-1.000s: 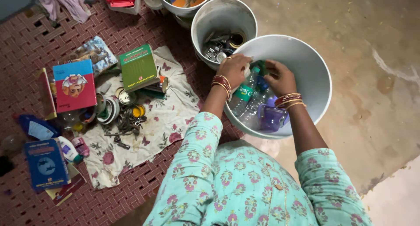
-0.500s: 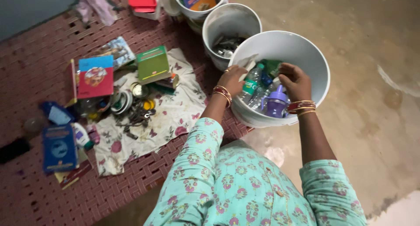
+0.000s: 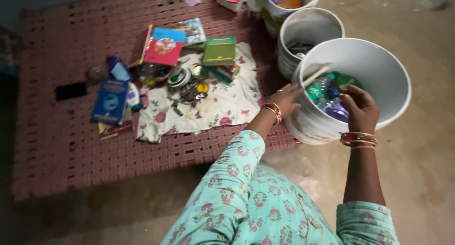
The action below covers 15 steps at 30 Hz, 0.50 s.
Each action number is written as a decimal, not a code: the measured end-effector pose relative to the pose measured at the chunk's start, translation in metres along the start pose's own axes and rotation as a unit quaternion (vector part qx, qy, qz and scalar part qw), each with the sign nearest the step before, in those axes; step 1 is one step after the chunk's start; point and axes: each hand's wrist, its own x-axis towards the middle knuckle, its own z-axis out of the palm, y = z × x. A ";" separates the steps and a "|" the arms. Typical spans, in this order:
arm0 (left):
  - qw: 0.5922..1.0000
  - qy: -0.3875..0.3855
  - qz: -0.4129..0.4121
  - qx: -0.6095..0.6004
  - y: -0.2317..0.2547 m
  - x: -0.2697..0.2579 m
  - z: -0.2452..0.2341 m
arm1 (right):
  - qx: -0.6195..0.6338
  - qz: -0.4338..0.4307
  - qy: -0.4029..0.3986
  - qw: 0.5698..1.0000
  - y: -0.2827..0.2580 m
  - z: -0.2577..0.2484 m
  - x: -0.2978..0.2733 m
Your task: The person sorts various household and school-related items, including books, bottles, and a large metal ring, placing them into different buckets and arranging others on a woven surface.
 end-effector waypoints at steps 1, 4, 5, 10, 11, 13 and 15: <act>1.000 0.008 -0.008 0.004 0.000 -0.010 -0.006 | 0.019 0.002 0.004 1.000 0.004 0.003 -0.003; 0.996 -0.012 -0.086 0.004 0.004 -0.031 -0.029 | 0.065 -0.011 -0.013 0.998 0.003 0.013 -0.004; 0.997 0.022 -0.079 0.011 0.002 -0.036 -0.036 | 0.068 -0.012 -0.022 0.997 0.004 0.017 -0.005; 0.990 0.098 -0.100 -0.006 -0.012 -0.061 -0.073 | 0.088 -0.029 -0.031 0.995 -0.009 0.045 -0.002; 0.988 0.113 -0.107 -0.018 -0.016 -0.065 -0.078 | 0.091 -0.029 -0.040 0.995 -0.010 0.051 -0.001; 0.983 0.134 -0.120 -0.028 -0.024 -0.075 -0.087 | 0.094 -0.012 -0.034 0.995 -0.016 0.065 0.002; 0.981 0.148 -0.124 -0.018 -0.034 -0.086 -0.095 | 0.104 -0.015 -0.051 0.993 -0.020 0.078 0.005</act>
